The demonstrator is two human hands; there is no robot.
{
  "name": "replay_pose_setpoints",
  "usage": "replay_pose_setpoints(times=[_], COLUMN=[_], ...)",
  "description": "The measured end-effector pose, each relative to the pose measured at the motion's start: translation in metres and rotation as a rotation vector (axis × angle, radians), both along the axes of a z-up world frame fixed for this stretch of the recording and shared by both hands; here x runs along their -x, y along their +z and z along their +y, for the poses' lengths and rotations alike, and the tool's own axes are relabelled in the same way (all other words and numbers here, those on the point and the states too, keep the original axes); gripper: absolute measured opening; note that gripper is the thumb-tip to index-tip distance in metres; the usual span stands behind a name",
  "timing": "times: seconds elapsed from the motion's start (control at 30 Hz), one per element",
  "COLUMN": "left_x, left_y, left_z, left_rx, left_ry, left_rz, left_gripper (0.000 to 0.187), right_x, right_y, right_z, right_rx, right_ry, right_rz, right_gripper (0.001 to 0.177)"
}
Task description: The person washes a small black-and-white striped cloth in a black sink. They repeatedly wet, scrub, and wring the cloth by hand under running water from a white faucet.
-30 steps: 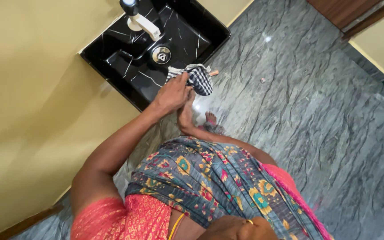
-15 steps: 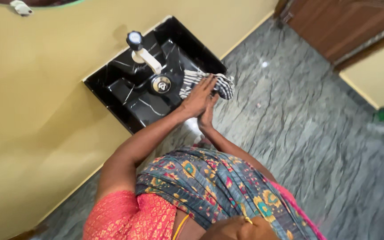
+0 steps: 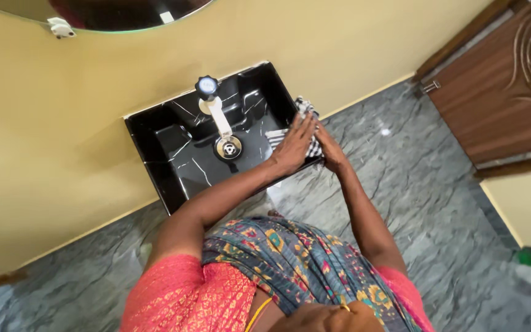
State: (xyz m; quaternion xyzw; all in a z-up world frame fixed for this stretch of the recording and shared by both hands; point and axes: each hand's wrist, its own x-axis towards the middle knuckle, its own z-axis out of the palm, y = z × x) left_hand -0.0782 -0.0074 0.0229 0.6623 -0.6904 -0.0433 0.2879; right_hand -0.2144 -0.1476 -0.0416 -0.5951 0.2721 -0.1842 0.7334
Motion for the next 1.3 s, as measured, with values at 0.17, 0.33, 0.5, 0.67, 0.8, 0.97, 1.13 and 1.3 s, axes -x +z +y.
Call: replay_pose_setpoints(times=[0.17,0.33,0.5,0.67,0.8,0.97,1.13,1.3], left_x=[-0.039,-0.061,-0.076,-0.072,-0.044,-0.051,-0.064,-0.058], left_y=[0.009,0.034,0.032,0.013,0.017,0.007,-0.004,-0.005], left_z=[-0.023,-0.04,-0.056,-0.037,-0.002,0.013,0.017,0.014], left_rx=[0.079,0.045,-0.149,-0.004,0.22,0.29,0.324,0.465], left_ry=[0.154,0.33,0.561,0.519,0.58,0.722,0.851,0.863], left_rz=[0.097,0.367,0.381,0.376,0.47,0.573,0.642,0.67], left_gripper=[0.076,0.089,0.09,0.077,0.074,0.08,0.082,0.087], right_x=[-0.067,-0.125,-0.159,-0.134,-0.128,-0.167,-0.213,-0.227], right_y=[0.006,-0.012,-0.007,0.065,0.099,0.088,0.086,0.099], right_z=[-0.047,-0.076,-0.088,-0.037,-0.007,0.006,0.017,0.015], right_rx=[0.084,0.032,0.381,0.956,1.439,1.542,1.144,1.562], right_ry=[0.264,0.275,0.224,0.111,0.211,0.337,0.633,0.751], right_rz=[0.064,0.022,0.06,0.142,0.137,0.071,-0.176,0.028], right_gripper=[0.082,0.083,0.07,0.051,0.045,0.051,0.071,0.07])
